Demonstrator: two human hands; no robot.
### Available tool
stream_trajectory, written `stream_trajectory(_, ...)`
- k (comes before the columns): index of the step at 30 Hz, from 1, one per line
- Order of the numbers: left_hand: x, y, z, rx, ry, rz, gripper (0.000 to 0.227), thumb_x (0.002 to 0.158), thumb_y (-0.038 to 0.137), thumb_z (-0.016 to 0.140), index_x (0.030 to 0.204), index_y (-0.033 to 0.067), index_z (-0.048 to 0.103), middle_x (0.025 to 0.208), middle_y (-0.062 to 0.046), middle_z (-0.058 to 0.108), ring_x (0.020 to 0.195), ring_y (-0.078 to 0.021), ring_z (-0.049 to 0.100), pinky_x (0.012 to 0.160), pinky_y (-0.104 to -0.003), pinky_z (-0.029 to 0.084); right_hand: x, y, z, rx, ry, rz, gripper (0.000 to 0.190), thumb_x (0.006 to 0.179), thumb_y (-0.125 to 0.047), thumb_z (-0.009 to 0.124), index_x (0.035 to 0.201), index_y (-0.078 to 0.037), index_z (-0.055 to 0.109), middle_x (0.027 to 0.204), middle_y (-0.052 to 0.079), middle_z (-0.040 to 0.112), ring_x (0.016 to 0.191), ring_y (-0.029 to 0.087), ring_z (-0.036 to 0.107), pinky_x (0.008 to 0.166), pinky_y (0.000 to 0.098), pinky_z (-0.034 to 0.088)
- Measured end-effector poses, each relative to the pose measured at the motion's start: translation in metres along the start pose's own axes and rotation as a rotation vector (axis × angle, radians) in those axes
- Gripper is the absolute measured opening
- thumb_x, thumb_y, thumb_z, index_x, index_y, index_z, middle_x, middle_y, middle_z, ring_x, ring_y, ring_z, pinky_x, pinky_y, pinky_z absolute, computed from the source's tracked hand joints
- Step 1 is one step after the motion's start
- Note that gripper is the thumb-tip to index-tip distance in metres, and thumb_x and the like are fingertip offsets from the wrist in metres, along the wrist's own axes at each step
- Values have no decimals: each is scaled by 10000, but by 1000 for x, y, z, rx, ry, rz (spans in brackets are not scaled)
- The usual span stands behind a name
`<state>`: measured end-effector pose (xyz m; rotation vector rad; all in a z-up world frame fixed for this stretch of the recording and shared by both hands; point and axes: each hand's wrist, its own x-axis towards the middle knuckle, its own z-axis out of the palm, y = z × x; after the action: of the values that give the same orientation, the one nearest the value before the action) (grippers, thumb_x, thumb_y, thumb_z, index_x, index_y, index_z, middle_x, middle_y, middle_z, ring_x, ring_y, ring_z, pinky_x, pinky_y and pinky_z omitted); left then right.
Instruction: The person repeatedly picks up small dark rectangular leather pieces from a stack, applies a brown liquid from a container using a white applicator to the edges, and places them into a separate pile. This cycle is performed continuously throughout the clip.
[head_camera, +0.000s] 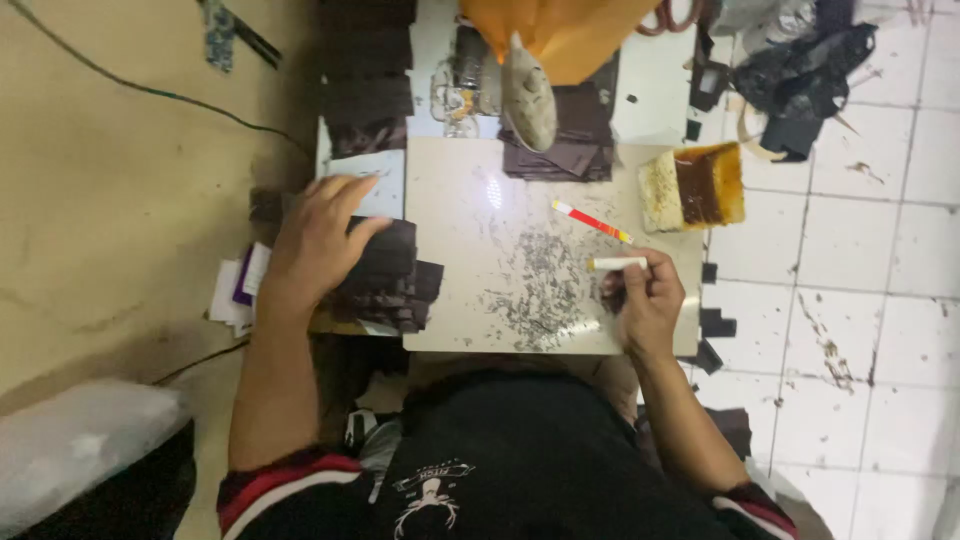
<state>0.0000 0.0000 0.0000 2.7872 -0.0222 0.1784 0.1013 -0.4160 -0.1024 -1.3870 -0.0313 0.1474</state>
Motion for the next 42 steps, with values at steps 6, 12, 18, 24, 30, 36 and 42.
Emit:
stream_trajectory(6,-50,14,17,33,-89,-104,549,965,378,729,1387,35,656,1312,-192,664,1294,-408,585,1120,-542,421,5,-33,23,245,48,124,274,1030,-196,655,1217,-4,596,945,158,725,683,175,717,580,234,606)
stream_trajectory(12,-60,7,30,129,62,-56,356,979,369,756,1191,85,726,1300,-110,667,1328,-376,594,1161,-566,414,6,-53,28,317,23,104,368,1019,-131,660,1337,28,562,1015,202,721,765,194,736,659,245,653)
stream_trajectory(18,-62,50,-7,117,17,-54,132,1058,235,695,1131,131,728,1015,-24,700,1047,-289,720,982,-454,545,5,-55,22,269,-1,28,350,993,-67,681,1313,33,578,1011,208,704,804,196,721,719,262,650)
stream_trajectory(24,-11,134,19,-439,41,53,65,1015,168,677,1074,164,706,876,-6,691,854,-275,720,809,-383,548,-1,-68,16,-17,-84,-158,291,1003,3,669,1275,58,582,1013,224,699,805,215,703,753,318,629)
stream_trajectory(30,18,148,168,-406,80,58,251,982,232,692,1212,137,663,1037,-77,677,1014,-326,684,872,-453,541,-16,-65,-5,-438,-252,-290,303,981,58,694,1271,95,615,1033,225,735,777,256,731,742,357,615)
stream_trajectory(36,-21,198,148,-241,267,202,362,1004,187,688,1281,-43,649,1351,-249,625,1299,-436,577,1105,-521,456,-19,-47,1,-575,-317,-340,231,987,74,675,1217,58,675,1026,186,756,791,298,748,726,416,607)
stream_trajectory(42,-29,199,156,-156,299,223,394,1050,287,622,1288,-23,668,1412,-210,621,1341,-370,580,1153,-471,432,-14,-41,4,-729,-392,-537,242,948,24,755,1188,3,736,1049,149,769,832,338,708,747,441,597)
